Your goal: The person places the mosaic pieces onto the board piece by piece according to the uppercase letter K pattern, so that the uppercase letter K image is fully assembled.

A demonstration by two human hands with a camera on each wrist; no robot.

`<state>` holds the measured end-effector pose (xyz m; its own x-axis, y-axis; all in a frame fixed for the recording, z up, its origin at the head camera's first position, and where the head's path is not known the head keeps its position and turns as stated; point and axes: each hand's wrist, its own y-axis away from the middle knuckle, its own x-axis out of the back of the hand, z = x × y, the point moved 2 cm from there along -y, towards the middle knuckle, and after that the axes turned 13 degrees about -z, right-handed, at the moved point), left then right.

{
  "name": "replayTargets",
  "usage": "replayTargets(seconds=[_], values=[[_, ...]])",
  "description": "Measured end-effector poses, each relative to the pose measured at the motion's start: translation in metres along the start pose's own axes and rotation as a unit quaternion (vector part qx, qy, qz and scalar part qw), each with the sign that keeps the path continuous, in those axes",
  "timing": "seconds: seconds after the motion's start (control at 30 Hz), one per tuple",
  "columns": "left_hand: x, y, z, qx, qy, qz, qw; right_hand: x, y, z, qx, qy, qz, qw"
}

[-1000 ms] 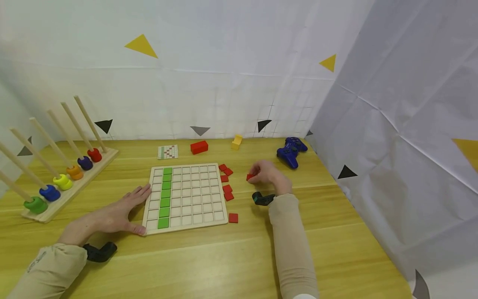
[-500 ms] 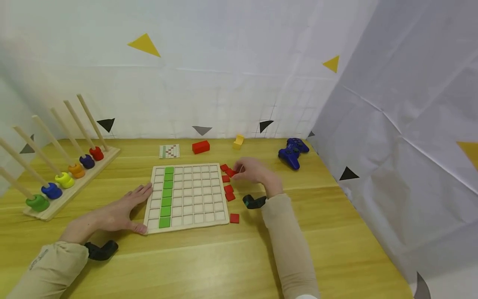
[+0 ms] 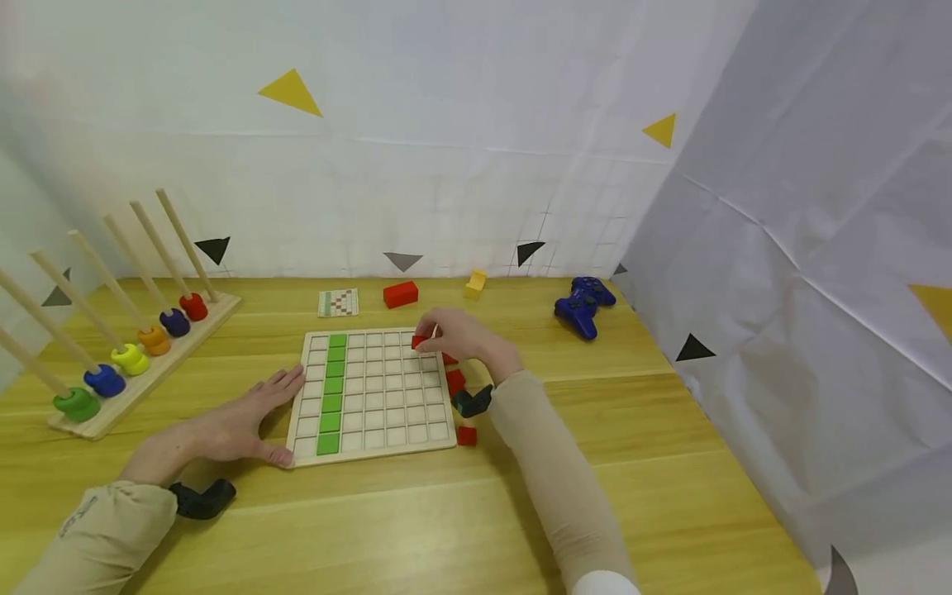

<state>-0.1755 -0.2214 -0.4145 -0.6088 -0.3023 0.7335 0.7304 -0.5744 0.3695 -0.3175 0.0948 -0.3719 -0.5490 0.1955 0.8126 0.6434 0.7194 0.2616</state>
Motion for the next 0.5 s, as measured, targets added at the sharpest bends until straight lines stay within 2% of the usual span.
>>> replayTargets(seconds=[0.23,0.5], values=[[-0.001,0.002,0.001,-0.003,0.008,0.001,1.0000,-0.003,-0.028,0.000,-0.015,0.019,-0.008,1.000],[-0.001,0.000,0.001,0.001,-0.001,0.003,1.0000,-0.007,-0.044,0.003,-0.031,0.030,-0.011,0.999]])
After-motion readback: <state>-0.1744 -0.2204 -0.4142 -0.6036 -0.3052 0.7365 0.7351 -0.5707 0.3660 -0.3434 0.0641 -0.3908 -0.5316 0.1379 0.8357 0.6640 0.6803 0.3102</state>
